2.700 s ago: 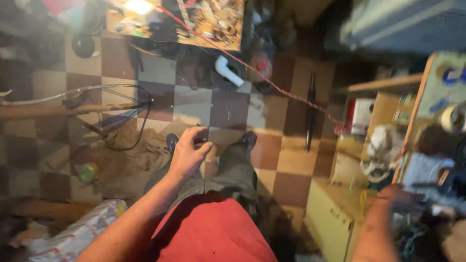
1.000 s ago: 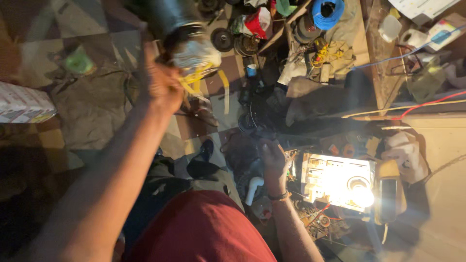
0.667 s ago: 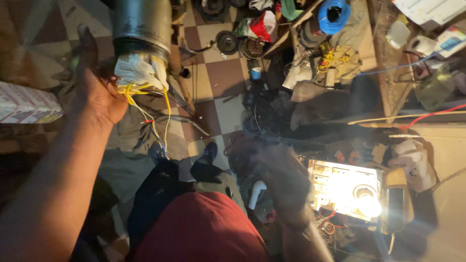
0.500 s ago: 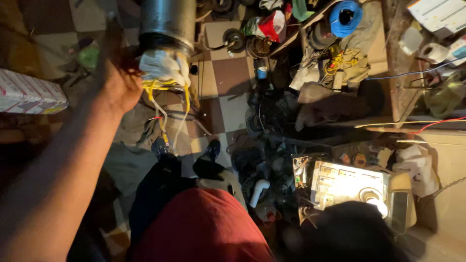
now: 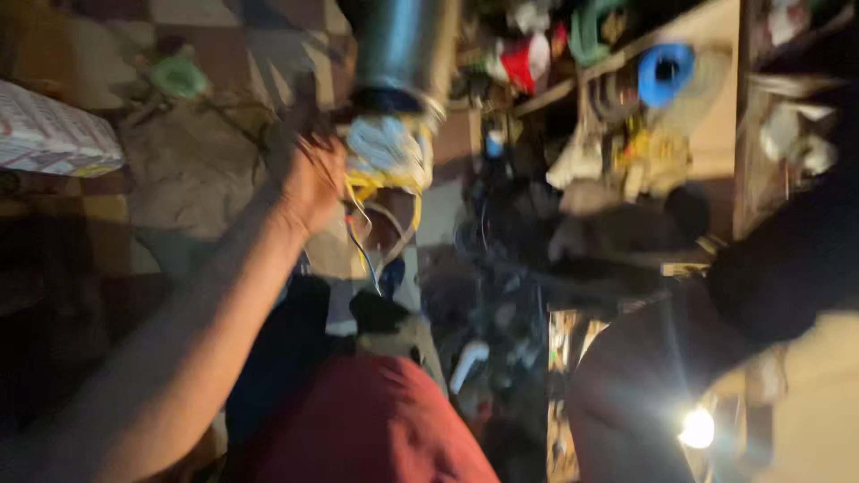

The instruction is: The person strips insulation from several colored wires using pliers, then twists the exposed strands together. They wrap the joint with electrical tape and continue to strip and twist additional wires. The person handles multiple wire colors and repeatedly uses pliers and tape throughout the clip.

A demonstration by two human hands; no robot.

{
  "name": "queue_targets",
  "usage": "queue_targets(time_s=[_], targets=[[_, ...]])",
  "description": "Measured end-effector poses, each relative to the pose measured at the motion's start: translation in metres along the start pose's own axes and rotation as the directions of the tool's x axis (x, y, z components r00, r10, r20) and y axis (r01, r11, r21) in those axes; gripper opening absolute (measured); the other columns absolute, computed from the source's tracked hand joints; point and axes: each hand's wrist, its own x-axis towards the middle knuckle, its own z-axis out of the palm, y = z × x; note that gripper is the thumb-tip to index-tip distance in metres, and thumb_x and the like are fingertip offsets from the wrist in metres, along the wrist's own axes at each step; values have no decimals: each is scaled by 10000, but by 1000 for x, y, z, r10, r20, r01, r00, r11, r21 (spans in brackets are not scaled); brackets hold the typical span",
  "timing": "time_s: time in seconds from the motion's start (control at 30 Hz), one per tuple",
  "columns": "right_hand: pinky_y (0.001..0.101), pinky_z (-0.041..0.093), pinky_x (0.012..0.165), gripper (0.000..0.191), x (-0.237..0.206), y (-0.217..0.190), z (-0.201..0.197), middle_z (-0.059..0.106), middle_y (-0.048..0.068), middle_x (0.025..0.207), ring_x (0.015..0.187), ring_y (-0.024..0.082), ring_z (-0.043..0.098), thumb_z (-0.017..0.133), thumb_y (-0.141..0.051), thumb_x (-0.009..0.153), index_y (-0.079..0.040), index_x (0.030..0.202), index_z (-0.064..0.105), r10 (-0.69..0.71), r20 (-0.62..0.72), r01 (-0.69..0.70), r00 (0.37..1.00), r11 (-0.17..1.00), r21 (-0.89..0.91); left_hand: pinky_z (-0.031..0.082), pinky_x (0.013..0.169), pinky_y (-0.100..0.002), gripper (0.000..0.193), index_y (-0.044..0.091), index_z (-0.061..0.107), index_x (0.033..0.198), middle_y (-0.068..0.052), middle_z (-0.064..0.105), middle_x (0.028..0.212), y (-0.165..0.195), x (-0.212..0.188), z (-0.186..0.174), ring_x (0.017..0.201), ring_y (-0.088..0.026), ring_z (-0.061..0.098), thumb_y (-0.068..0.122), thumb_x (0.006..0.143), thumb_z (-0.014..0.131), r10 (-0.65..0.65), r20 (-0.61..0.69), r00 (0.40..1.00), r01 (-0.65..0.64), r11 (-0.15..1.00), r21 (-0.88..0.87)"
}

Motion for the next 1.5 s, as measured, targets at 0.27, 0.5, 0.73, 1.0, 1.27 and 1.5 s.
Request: queue_targets(time_s=[0.27,0.5,0.73,1.0,1.27,1.5], targets=[[243,501,666,450,-70,298,138,682,19,1101,891,105,649,667,-137,971,-135,1416,603,653,548,-770,523,638,-25,575,963,-436,641,54,647,1194,-127,773,1056,11,-11,13,989,-239,741,630,938,531,-107,9,994,108,993,-38],[289,578,874,436,-77,337,210,698,44,1232,1061,161,675,630,-110,1017,-96,1445,546,487,639,-708,595,695,129,571,864,-385,483,139,631,1132,-77,756,969,3,-9,10,848,-181,706,558,896,591,-33,-113,993,23,996,-85],[300,572,916,371,-73,338,219,685,48,1241,1078,156,655,666,-97,1014,-42,1374,599,336,696,-633,634,742,218,298,510,-214,339,205,620,834,48,490,677,-19,-1,-7,499,-44,346,456,1038,719,106,-121,987,-127,974,-188],[302,544,719,224,-41,345,186,752,47,1013,866,142,688,781,-67,982,19,1175,709,495,424,-581,758,808,96,524,763,-344,491,165,527,656,-65,730,983,-24,-3,-14,714,-113,583,515,958,692,22,-78,997,-36,982,-184],[283,560,721,143,1,279,166,783,57,1003,828,125,697,754,-88,1071,18,1168,747,370,206,-379,906,926,2,540,891,-331,470,106,692,1163,-21,706,1073,-12,4,4,960,-131,683,448,847,755,-29,-89,996,39,992,119],[232,417,622,246,-79,118,168,633,9,855,716,63,528,705,-129,1062,30,1249,691,566,147,-583,811,800,139,613,679,-427,567,-32,673,1133,-131,730,941,29,-2,33,809,-253,733,366,753,812,-138,-125,983,167,948,270]])
